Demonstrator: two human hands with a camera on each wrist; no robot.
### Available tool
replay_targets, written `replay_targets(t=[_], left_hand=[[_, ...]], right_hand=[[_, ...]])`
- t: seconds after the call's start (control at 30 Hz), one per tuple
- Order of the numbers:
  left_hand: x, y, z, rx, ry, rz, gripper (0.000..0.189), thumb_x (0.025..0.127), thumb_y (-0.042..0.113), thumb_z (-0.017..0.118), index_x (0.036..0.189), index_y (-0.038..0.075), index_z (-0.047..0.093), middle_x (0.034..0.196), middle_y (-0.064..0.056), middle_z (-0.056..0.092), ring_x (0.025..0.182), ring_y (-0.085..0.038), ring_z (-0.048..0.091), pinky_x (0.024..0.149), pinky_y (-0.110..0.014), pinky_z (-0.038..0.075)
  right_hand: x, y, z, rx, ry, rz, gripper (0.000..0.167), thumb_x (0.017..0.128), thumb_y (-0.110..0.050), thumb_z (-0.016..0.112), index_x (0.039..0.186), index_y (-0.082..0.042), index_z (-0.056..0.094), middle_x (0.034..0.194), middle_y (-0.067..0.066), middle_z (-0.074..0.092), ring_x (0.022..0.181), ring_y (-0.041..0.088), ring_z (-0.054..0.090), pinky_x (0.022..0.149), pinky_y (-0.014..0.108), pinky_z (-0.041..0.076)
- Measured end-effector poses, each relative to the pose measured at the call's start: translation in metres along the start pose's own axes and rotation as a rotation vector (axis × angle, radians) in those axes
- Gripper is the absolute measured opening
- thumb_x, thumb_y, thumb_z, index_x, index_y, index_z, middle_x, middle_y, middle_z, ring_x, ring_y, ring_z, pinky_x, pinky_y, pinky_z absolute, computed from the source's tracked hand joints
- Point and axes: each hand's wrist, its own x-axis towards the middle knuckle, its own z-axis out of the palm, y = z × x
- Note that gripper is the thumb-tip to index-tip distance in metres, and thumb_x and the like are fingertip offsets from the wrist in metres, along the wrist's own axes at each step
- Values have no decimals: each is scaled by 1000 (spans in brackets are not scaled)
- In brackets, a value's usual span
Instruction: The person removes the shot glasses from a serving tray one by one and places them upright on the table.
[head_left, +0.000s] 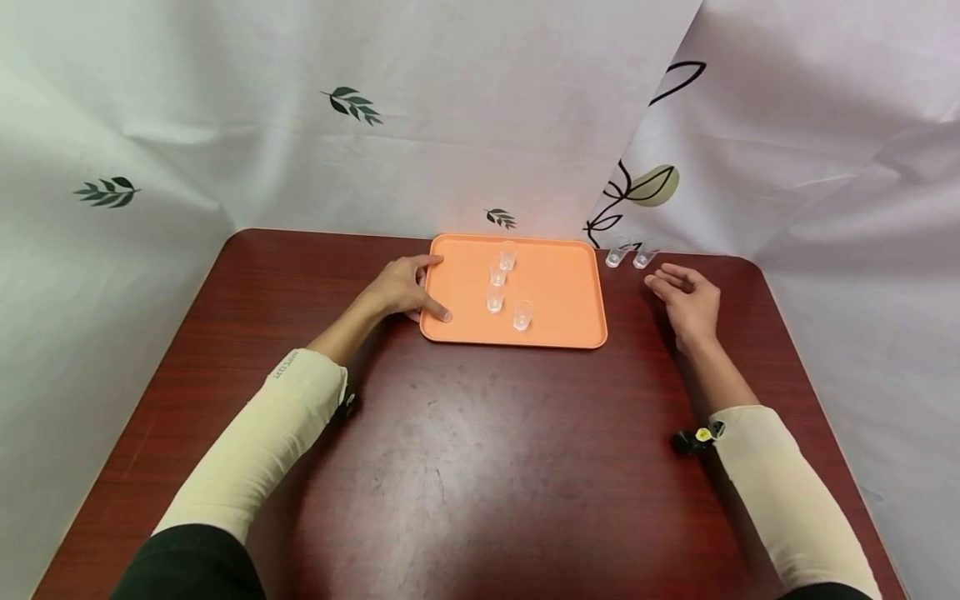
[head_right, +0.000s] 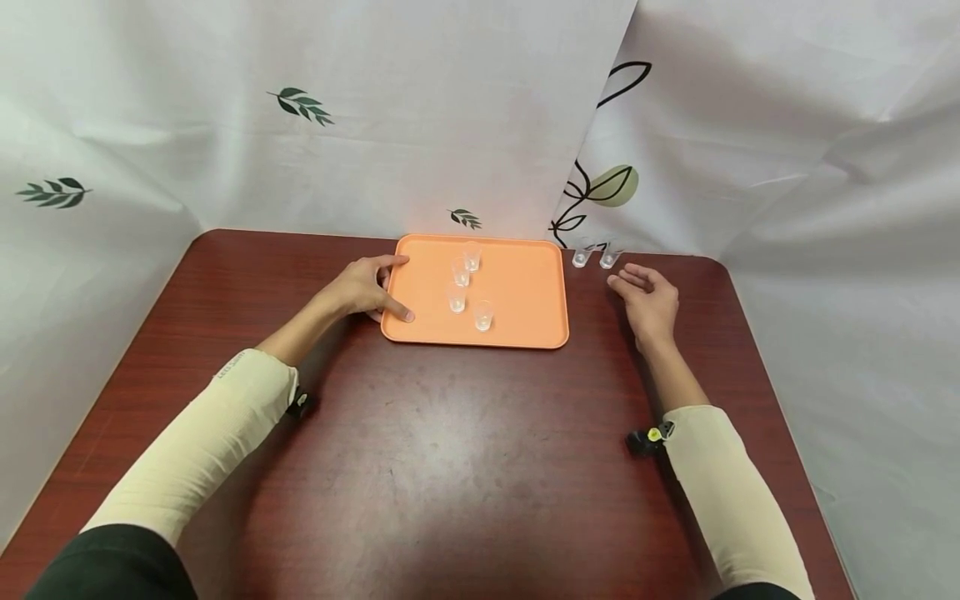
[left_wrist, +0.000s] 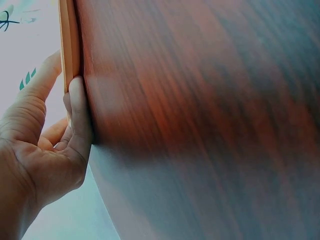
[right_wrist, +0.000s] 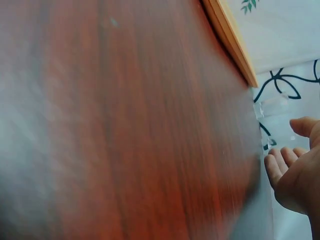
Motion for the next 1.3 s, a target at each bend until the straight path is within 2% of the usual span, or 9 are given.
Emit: replay_targets(t=[0.23, 0.4, 0.63, 0.73, 0.83, 1.0, 1.3], left_hand=[[-1, 1, 0, -2, -5, -8, 121, 75, 18, 108, 177, 23, 42, 106, -12, 51, 60, -15, 70, 60, -33, 68], [1, 0, -1, 5, -8, -11, 121, 76, 19, 108, 177, 24, 42, 105, -11, 51, 60, -15, 70, 61, -33, 68], [0, 1, -1, 0, -9, -11, 120, 76, 18, 108, 176, 24, 42, 106, -11, 50, 60, -16, 71, 62, -33, 69], [0, 0, -1, -3, -10, -7, 121, 75, 17, 108, 176, 23, 42, 105, -11, 49, 60, -15, 71, 61, -33, 69], [0, 0, -1, -3, -6, -3, 121, 75, 17, 108, 176, 22, 43, 103, -10, 49, 59, -15, 70, 61, -33, 68], [-1, 1, -1, -6, -4, -8, 121, 74, 17, 109, 176, 23, 43, 103, -10, 50, 60, -15, 70, 61, -33, 69], [0, 0, 0, -4, -7, -17, 122, 76, 16, 108, 177, 23, 41, 111, -15, 54, 61, -16, 71, 61, -33, 69]], right_hand=[[-13, 3, 7, 75, -50, -2, 48, 96, 2, 86, 140, 9, 69, 102, -4, 85, 86, 0, 81, 84, 13, 66], [-23, 2, 14, 95, -77, -24, 43, 95, 3, 86, 135, 9, 72, 99, -5, 85, 87, 0, 81, 83, 14, 67], [-37, -4, 26, 113, -133, -56, 23, 96, 4, 85, 117, -3, 81, 92, -7, 85, 86, 3, 82, 84, 16, 68], [-42, -6, 31, 103, -162, -70, 20, 96, 4, 85, 111, -8, 83, 92, -7, 85, 86, 4, 83, 85, 17, 68], [-46, -7, 37, 78, -193, -83, 20, 96, 3, 85, 116, -3, 82, 93, -7, 86, 87, 4, 83, 85, 18, 69], [-50, -5, 46, 63, -239, -81, 38, 98, 1, 85, 131, 15, 72, 96, -5, 86, 89, 6, 84, 87, 22, 70], [-59, -3, 64, -57, -293, -92, 43, 99, -5, 85, 134, 15, 72, 92, -17, 83, 89, -1, 79, 81, 16, 67]])
